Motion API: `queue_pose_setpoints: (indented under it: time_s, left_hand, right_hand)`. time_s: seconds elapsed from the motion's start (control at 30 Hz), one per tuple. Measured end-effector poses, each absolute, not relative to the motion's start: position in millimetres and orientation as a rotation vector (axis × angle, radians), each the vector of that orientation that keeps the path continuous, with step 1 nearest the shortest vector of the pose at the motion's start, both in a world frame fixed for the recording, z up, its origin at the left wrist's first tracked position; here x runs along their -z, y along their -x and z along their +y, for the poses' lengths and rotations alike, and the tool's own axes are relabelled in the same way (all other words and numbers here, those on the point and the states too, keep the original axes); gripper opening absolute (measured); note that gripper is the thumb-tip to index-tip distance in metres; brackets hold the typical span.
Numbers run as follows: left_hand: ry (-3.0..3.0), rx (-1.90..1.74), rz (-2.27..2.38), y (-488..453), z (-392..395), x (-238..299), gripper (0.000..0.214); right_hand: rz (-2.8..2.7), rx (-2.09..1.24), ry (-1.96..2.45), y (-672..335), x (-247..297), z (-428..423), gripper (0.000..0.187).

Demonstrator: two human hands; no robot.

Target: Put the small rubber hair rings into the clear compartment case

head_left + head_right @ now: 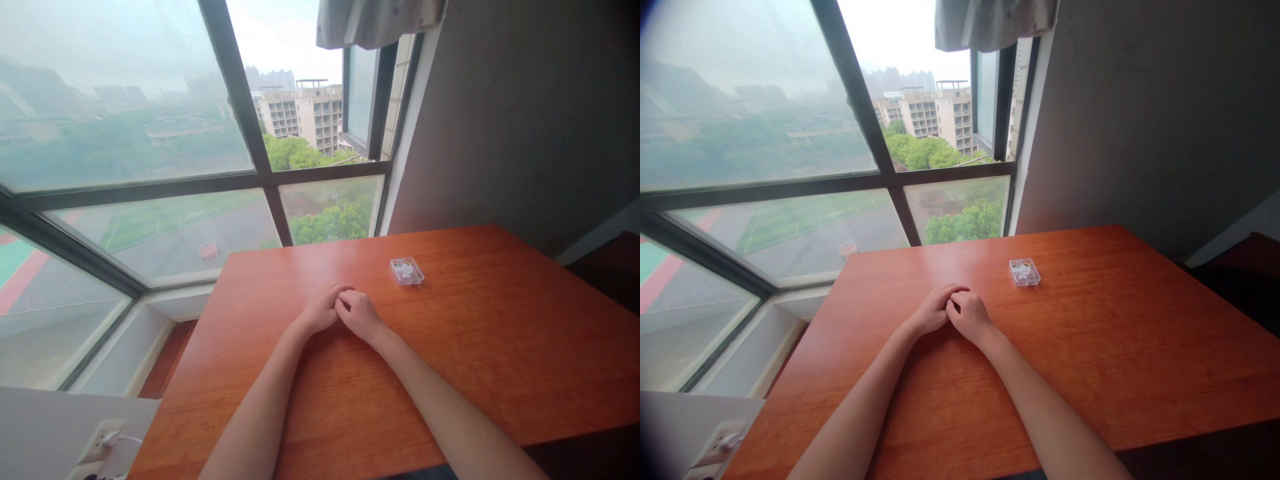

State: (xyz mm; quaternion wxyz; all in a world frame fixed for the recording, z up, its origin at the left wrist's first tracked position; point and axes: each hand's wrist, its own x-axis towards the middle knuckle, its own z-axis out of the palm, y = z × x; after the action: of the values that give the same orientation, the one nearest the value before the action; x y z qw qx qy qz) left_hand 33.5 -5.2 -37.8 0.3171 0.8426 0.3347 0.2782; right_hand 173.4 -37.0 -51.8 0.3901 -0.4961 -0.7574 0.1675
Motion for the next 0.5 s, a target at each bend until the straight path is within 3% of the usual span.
queue_pose_setpoints:
  time_s: [0.5]
  left_hand:
    - [-2.221, -0.725, 0.898, -33.8, -5.9, 36.0, 0.055]
  right_hand:
    - [-1.915, -0.44, 1.27, -173.5, 51.1, -37.6, 0.023]
